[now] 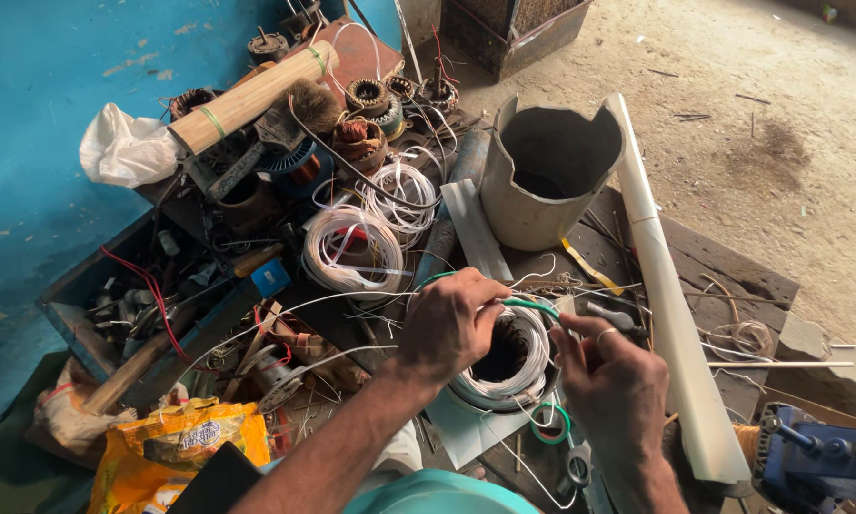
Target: The person wraps a white wire with yellow and green electrical tape. They use scissors to cut the tape and continue wrapping the wire with green tape.
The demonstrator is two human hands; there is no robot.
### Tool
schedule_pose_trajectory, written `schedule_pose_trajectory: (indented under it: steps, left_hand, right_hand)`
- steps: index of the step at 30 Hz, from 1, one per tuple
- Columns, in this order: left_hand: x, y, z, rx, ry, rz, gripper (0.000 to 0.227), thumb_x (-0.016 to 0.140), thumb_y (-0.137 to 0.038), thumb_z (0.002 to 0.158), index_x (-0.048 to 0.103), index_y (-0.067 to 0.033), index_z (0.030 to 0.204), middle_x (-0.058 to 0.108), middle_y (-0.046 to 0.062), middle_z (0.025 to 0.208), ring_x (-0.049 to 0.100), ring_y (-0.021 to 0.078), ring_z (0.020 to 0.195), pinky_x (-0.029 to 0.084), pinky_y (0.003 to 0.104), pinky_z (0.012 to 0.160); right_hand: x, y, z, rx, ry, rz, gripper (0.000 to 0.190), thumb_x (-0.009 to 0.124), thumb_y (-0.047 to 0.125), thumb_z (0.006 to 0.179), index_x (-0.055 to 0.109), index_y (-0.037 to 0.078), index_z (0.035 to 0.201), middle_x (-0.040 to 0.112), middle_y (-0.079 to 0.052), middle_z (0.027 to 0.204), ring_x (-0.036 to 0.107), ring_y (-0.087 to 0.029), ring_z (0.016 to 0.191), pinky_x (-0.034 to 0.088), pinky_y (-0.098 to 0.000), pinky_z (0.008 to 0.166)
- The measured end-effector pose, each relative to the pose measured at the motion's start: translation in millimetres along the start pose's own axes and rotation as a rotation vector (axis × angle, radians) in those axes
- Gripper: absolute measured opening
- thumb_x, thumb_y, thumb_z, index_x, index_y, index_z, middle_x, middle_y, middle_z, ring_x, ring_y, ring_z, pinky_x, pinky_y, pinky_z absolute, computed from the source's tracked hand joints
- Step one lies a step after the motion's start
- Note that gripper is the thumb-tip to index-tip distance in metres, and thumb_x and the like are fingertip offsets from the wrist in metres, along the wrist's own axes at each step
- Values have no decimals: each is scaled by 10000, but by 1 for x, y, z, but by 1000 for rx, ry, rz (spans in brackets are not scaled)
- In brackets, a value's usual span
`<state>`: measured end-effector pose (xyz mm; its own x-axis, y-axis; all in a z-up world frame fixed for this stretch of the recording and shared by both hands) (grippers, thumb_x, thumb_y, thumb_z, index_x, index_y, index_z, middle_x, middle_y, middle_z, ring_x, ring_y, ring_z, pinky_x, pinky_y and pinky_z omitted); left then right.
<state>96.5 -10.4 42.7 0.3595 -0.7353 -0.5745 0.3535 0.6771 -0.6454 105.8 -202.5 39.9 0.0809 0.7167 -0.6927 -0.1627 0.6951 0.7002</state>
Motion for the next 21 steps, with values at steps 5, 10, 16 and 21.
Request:
schedule_pose_trajectory:
  steps: [5, 10, 16, 21]
  left_hand:
    - [3, 13, 6, -143, 33, -37, 73, 765, -116, 831, 780, -90, 897, 738, 90, 874, 743, 273, 772, 594, 375, 706]
    - [6, 16, 9, -152, 50, -8, 63, 761, -135, 865, 780, -90, 904, 735, 99, 867, 735, 290, 786, 587, 389, 708]
    - [6, 8, 2, -36, 44, 41, 81, 733, -106, 870, 764, -67, 934, 732, 97, 901, 729, 295, 846, 581, 396, 768]
    - [5, 2, -4, 42, 129, 15, 314, 616, 53, 774, 746, -10, 1053, 717, 148, 1003, 694, 337, 975, 550, 416, 910]
  right_hand:
    - [5, 10, -13, -210, 43, -51, 345, 719, 117, 864, 741, 76, 1207, 776, -135, 921, 757, -205, 696, 575, -337, 628]
    - [17, 5, -19, -315, 164, -90, 433, 732, 123, 856, 675, 28, 1274, 766, -164, 976, 751, -281, 805, 573, -369, 694]
    - [32, -52, -3, 163, 559, -121, 503, 810, 216, 853, 685, 237, 1340, 777, -69, 779, 653, -158, 631, 544, -310, 593]
    - [29, -36, 9, 105, 450, 42, 472, 903, 279, 708, 786, 180, 1154, 798, -39, 765, 682, -66, 599, 578, -264, 569]
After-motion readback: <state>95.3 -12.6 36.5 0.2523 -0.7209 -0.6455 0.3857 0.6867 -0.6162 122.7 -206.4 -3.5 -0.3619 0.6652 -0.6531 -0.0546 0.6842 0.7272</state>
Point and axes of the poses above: each hand's wrist, its own z-axis towards the middle knuckle, its own x-axis out of the palm, y = z × x, the point moved 8 cm from there along z, towards the middle knuckle
